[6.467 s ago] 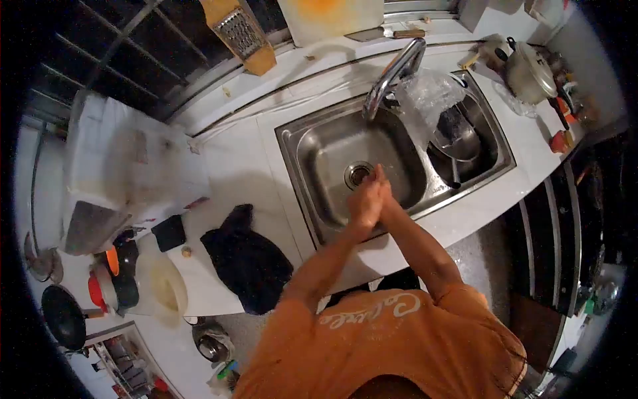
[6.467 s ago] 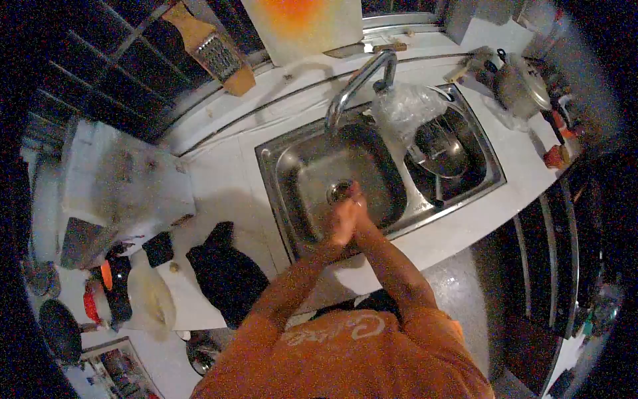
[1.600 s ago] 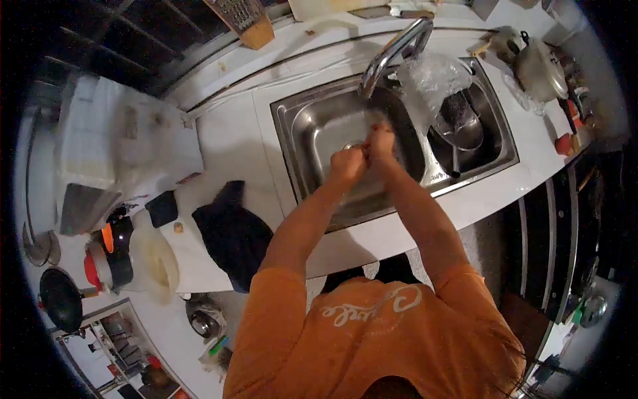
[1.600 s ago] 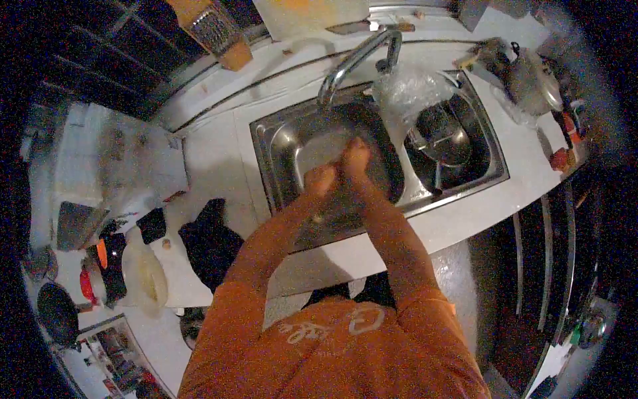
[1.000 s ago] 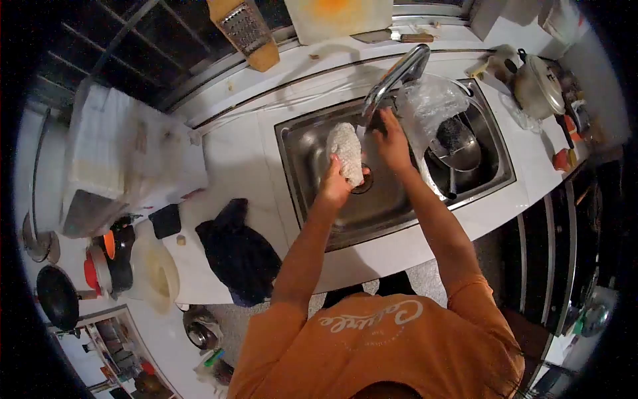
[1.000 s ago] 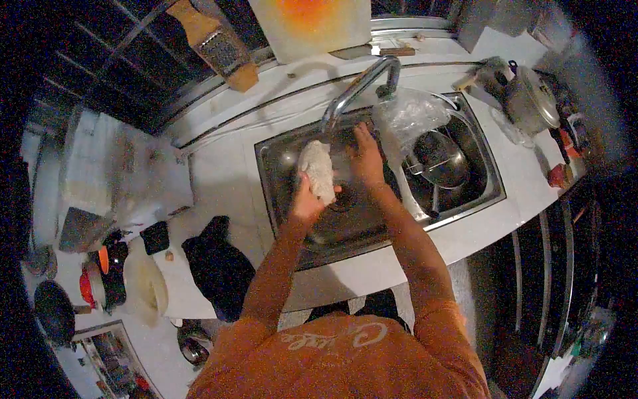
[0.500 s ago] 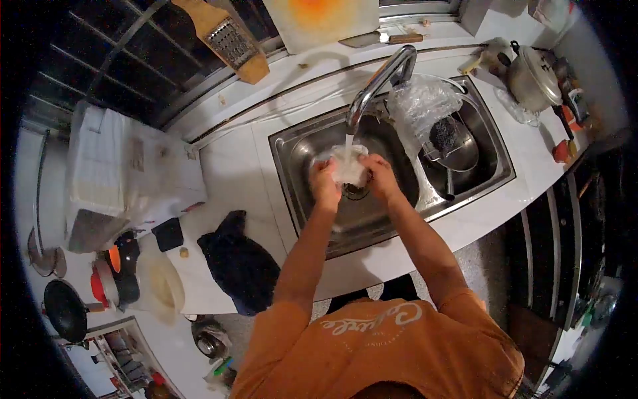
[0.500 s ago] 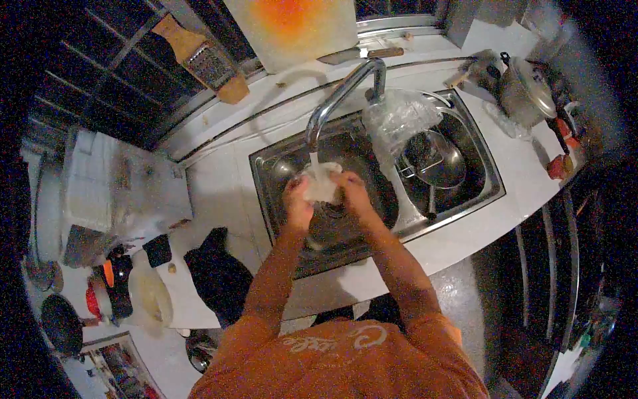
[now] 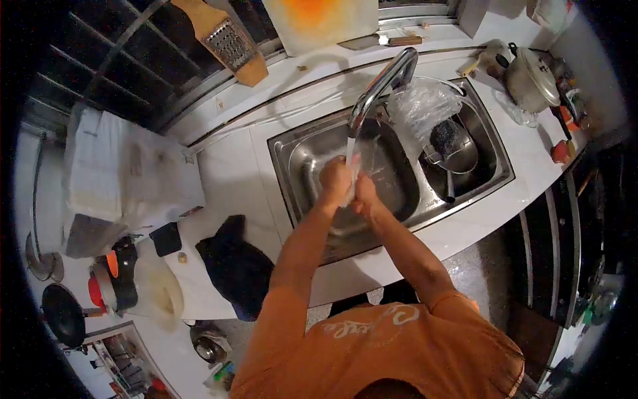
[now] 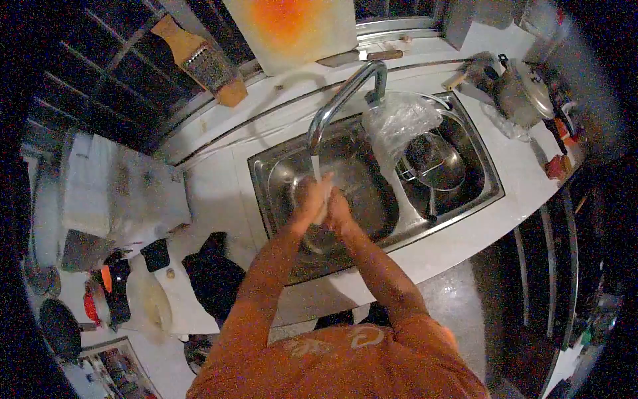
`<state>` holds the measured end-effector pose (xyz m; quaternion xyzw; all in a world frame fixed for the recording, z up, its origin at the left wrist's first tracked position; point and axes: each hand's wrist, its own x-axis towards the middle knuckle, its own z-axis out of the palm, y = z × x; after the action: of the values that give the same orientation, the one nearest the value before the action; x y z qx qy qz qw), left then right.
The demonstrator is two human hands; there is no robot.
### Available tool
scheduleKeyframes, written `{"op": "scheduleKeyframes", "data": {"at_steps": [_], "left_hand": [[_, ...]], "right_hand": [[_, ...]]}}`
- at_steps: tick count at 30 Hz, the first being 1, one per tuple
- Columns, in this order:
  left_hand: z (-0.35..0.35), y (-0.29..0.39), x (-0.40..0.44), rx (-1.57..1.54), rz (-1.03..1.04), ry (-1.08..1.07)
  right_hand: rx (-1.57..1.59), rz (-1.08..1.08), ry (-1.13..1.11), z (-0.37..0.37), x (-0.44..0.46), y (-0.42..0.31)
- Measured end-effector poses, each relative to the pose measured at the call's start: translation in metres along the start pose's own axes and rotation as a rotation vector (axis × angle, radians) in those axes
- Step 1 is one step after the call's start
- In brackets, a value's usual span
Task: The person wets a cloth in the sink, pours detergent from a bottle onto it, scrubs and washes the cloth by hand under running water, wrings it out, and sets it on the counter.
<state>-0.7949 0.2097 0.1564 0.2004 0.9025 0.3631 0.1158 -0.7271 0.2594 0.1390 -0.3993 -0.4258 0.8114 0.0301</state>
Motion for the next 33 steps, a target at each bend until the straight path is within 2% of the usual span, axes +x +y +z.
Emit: {"op": "scheduleKeyframes", "data": {"at_steps": [1,3,4,5,6,7,8,9,10,11,12,13,14,15,17,19,20,21,22,23,24,26,27,29,30,32,33], "left_hand": [[0.003,-0.005,0.008,0.034,-0.012,0.021],[0.033,-0.014,0.0,0.297,-0.045,0.098],[0.056,-0.039,-0.003,0.185,0.179,0.236],[0.078,-0.063,-0.006,0.106,0.413,0.352],[0.069,-0.058,0.001,0.139,0.26,0.264],[0.063,-0.05,0.003,0.166,0.104,0.166],[0.062,-0.039,0.002,0.18,-0.061,0.068],[0.058,-0.033,0.0,0.198,-0.235,-0.031],[0.038,-0.041,0.003,0.143,0.04,0.066],[0.022,-0.034,0.011,-0.094,-0.106,-0.037],[0.016,-0.02,0.002,-0.02,-0.1,0.006],[0.015,-0.007,-0.009,0.061,-0.081,0.046],[0.027,-0.008,-0.025,0.04,-0.026,0.102],[0.02,0.013,-0.052,0.004,0.05,0.018],[0.024,0.021,-0.07,-0.037,0.199,0.184],[0.038,-0.011,-0.038,0.025,0.042,0.061],[0.051,-0.039,-0.011,-0.039,-0.129,0.004],[0.045,-0.053,0.003,-0.042,-0.072,0.044],[0.021,-0.042,0.007,-0.188,-0.116,0.089],[0.014,-0.033,0.013,-0.192,-0.111,0.091],[0.009,-0.025,0.018,-0.418,-0.159,0.148],[0.021,-0.032,0.025,-0.915,-0.183,0.181],[0.017,-0.021,0.017,-0.918,-0.179,0.19],[0.004,0.01,-0.017,-1.042,0.023,0.052],[0.005,0.009,-0.032,-1.033,0.008,0.053],[0.004,0.001,-0.062,-0.497,0.512,-0.137],[0.005,-0.007,-0.073,-0.487,0.507,-0.144]], "right_hand": [[0.189,-0.002,-0.015,0.002,0.004,0.005],[-0.761,-0.465,0.076,-0.01,0.035,0.017],[-0.208,-0.162,-0.007,-0.022,0.045,0.018],[0.219,-0.03,-0.306,-0.03,0.055,0.022],[0.594,0.215,-0.542,-0.039,0.066,0.026],[0.48,0.04,-0.553,-0.046,0.081,0.051],[0.368,-0.133,-0.539,-0.035,0.067,0.048],[0.041,-0.032,-0.173,-0.028,0.055,0.041],[-0.234,0.172,0.14,0.001,0.009,0.001],[-0.24,0.172,0.139,-0.006,0.026,0.02],[-0.53,-0.09,0.051,-0.017,0.059,0.049],[-0.282,-0.255,-0.201,-0.025,0.071,0.056],[0.081,-0.332,-0.536,-0.033,0.082,0.062],[0.375,-0.301,-0.869,-0.04,0.094,0.069],[0.031,-0.428,-0.534,-0.031,0.088,0.059],[-0.323,-0.5,-0.181,-0.031,0.064,0.057],[-0.196,-0.331,-0.14,-0.024,0.054,0.049],[-0.045,-0.165,-0.077,-0.017,0.044,0.041],[0.11,-0.017,0.005,-0.009,0.035,0.032],[0.054,-0.083,-0.042,-0.015,0.044,0.037],[0.001,-0.152,-0.087,-0.021,0.054,0.042],[0.563,0.071,-0.146,-0.009,0.007,0.002],[0.558,0.07,-0.154,-0.015,0.011,0.002],[0.591,0.26,-0.353,-0.036,0.025,0.005],[0.617,0.193,-0.434,-0.03,0.012,-0.007],[0.539,0.202,-0.423,-0.039,0.038,-0.001],[0.44,0.184,-0.417,-0.044,0.05,0.003]]}}
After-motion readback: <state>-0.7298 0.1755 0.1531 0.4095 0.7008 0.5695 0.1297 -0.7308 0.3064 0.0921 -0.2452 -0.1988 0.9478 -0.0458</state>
